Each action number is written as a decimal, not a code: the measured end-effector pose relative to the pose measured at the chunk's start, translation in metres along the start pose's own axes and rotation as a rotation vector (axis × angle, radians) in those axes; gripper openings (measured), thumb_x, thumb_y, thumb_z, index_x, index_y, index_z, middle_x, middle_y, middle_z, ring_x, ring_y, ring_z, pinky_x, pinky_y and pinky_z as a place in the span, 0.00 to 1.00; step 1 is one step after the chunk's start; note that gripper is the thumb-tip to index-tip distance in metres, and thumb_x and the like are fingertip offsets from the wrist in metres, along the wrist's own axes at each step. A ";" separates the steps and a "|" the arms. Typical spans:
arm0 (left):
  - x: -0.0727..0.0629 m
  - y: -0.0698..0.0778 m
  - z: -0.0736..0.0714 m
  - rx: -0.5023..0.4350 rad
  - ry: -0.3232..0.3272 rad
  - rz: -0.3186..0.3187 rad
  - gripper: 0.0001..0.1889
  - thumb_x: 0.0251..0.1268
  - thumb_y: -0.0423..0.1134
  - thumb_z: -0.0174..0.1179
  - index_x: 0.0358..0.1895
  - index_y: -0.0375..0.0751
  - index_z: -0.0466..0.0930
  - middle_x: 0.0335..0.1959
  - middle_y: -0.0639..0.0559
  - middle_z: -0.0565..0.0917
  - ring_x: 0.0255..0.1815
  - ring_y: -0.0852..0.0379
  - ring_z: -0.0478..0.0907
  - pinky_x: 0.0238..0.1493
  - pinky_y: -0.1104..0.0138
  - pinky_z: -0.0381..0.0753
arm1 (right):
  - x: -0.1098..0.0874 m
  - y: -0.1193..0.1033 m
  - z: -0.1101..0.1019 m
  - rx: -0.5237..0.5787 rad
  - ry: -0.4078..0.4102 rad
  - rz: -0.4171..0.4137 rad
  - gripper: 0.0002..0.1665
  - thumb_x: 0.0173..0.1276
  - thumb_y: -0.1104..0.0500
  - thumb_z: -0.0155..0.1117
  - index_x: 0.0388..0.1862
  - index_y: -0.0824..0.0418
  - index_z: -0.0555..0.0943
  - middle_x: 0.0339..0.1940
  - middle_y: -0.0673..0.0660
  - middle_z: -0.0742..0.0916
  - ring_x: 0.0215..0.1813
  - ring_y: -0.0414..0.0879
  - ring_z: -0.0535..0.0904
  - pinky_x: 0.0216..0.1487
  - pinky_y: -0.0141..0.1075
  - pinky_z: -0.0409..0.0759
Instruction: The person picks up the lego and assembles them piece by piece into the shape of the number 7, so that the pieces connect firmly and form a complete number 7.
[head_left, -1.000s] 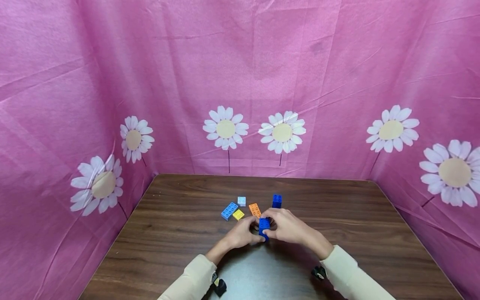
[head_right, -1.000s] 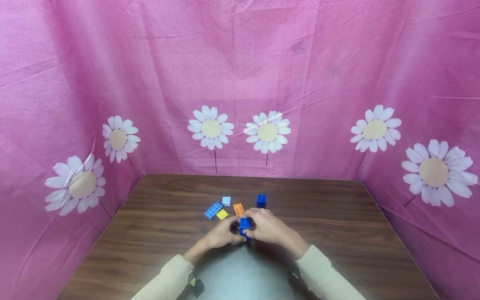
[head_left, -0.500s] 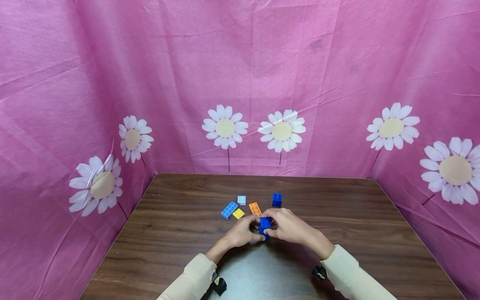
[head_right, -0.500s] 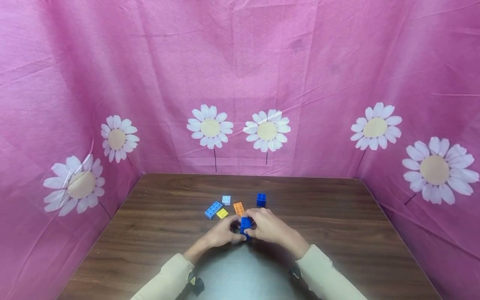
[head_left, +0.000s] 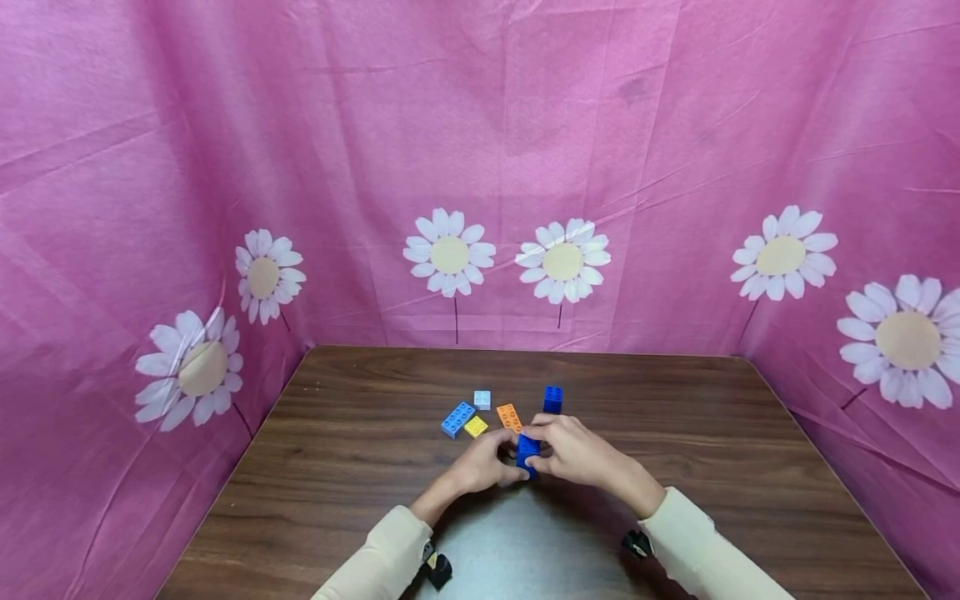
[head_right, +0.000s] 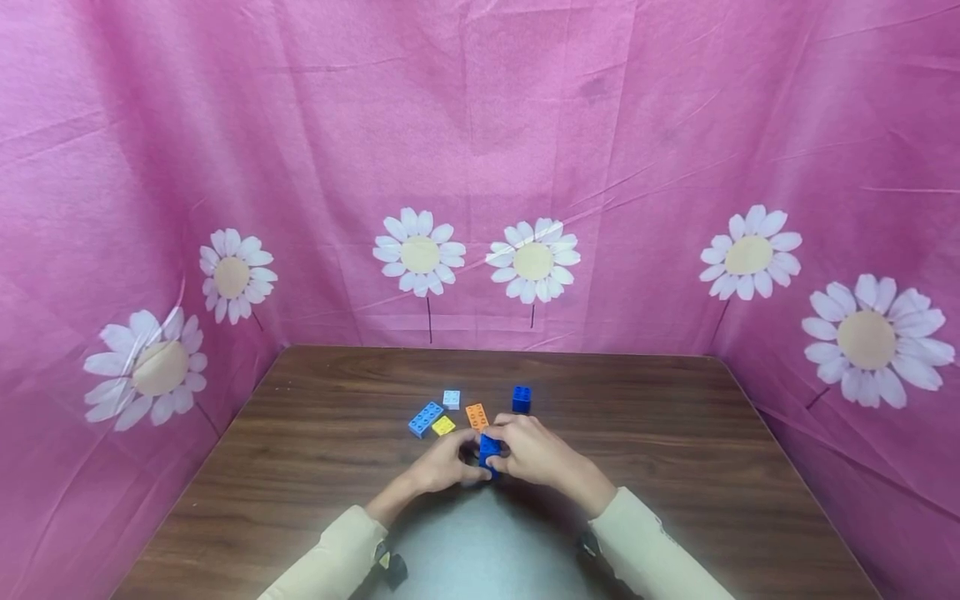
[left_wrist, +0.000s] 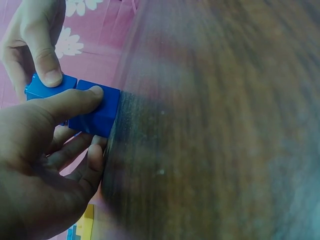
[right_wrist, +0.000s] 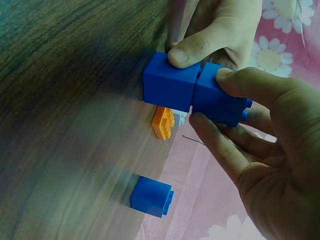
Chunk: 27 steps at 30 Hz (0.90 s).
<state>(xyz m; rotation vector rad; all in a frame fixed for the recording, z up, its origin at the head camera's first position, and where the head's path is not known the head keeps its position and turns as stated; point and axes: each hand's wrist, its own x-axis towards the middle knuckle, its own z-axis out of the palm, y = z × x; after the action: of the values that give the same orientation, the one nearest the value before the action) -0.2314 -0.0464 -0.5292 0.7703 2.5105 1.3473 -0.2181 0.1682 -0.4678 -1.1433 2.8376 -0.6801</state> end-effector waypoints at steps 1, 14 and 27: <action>0.000 0.000 0.000 -0.001 -0.002 -0.001 0.15 0.58 0.36 0.80 0.45 0.43 0.85 0.42 0.54 0.87 0.44 0.62 0.81 0.48 0.71 0.80 | 0.001 0.000 0.000 -0.009 -0.004 0.000 0.23 0.69 0.58 0.77 0.60 0.65 0.88 0.42 0.48 0.84 0.41 0.38 0.85 0.42 0.28 0.87; 0.002 0.001 -0.004 -0.009 -0.004 0.012 0.15 0.59 0.36 0.80 0.45 0.42 0.85 0.41 0.53 0.87 0.43 0.62 0.80 0.46 0.72 0.80 | 0.004 0.002 0.001 -0.018 0.012 0.008 0.23 0.69 0.56 0.78 0.59 0.65 0.88 0.41 0.48 0.86 0.35 0.34 0.76 0.38 0.28 0.82; 0.001 -0.001 -0.002 -0.038 -0.010 -0.029 0.14 0.59 0.37 0.80 0.44 0.44 0.85 0.41 0.54 0.86 0.40 0.64 0.79 0.44 0.72 0.80 | -0.001 0.005 0.005 0.023 0.015 0.030 0.24 0.68 0.56 0.79 0.61 0.65 0.88 0.43 0.48 0.87 0.39 0.34 0.81 0.42 0.29 0.86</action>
<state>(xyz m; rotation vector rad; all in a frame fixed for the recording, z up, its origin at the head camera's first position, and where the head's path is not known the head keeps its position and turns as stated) -0.2335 -0.0474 -0.5289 0.7277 2.4711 1.3744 -0.2195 0.1701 -0.4738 -1.0948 2.8453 -0.7198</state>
